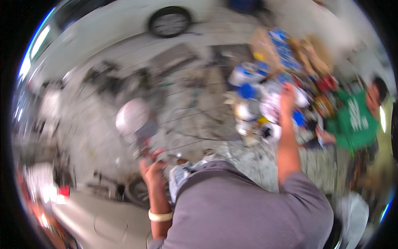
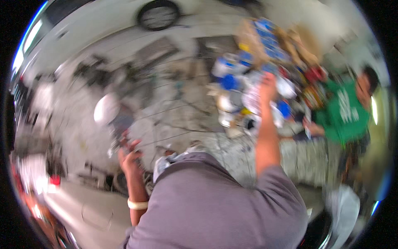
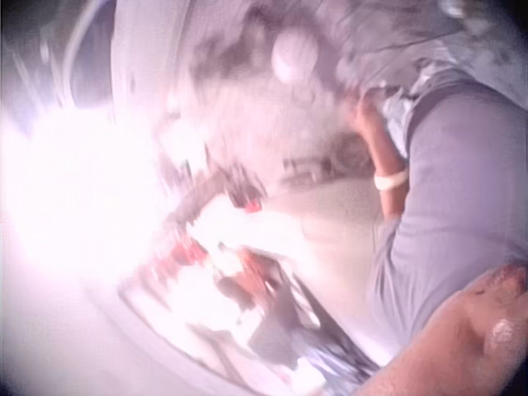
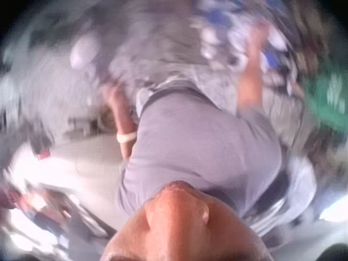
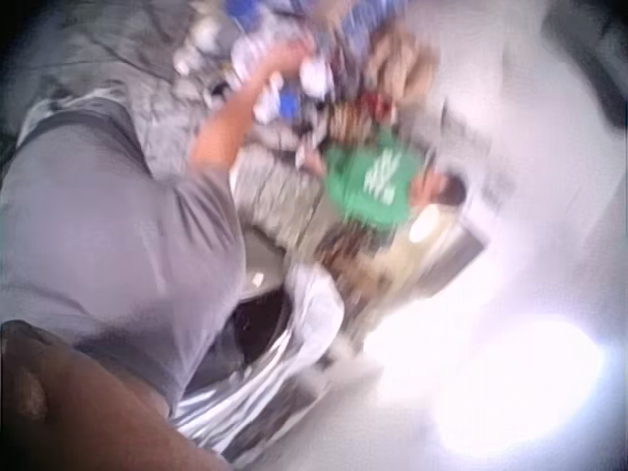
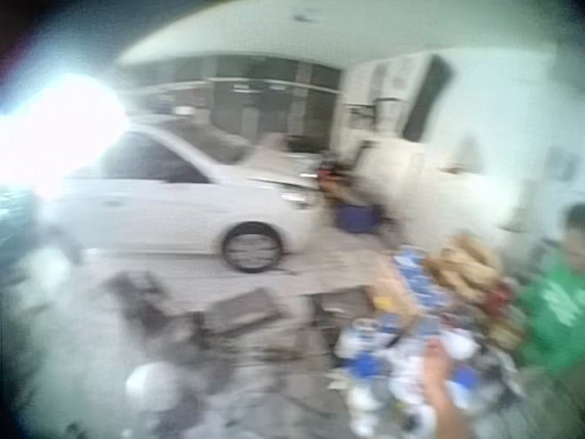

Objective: The person prepares red paint and uses a spray gun to apply it to a car door that is masked with newspaper. They walk to the work area, then repeatedly spray the door surface in overlapping passes while another person stands nearby.

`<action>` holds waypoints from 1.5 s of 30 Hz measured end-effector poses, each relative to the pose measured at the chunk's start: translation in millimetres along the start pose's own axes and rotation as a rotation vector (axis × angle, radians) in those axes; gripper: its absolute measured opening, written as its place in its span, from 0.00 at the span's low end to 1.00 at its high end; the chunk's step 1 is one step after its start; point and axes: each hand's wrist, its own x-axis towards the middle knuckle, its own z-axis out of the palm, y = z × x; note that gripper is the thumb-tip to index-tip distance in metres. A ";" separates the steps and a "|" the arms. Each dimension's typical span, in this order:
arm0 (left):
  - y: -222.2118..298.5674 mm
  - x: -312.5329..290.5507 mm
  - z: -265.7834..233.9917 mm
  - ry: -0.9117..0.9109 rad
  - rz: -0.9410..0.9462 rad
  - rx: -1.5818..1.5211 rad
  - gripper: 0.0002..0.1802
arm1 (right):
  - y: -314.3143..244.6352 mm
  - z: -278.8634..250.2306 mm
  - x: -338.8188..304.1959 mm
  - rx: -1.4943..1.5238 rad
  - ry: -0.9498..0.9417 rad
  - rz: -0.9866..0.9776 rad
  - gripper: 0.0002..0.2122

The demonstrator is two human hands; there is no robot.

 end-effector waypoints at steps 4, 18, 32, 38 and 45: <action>31.3 29.4 -50.4 -0.153 0.099 -0.142 0.24 | -256.8 18.9 -66.2 0.549 -0.387 -0.068 0.08; 131.1 146.0 -229.7 0.078 0.285 -0.320 0.20 | -680.0 100.1 -199.2 2.130 -1.277 -0.594 0.06; 254.8 340.5 -445.1 0.380 0.455 -0.184 0.16 | -823.4 483.9 -368.6 0.823 -1.858 -0.267 0.12; 281.7 443.4 -507.4 0.556 0.594 -0.207 0.34 | -935.3 597.7 -490.1 0.752 -1.785 -0.573 0.24; 292.9 601.5 -609.6 0.587 0.509 -0.758 0.29 | -1049.6 746.0 -556.3 0.415 -1.638 -0.805 0.29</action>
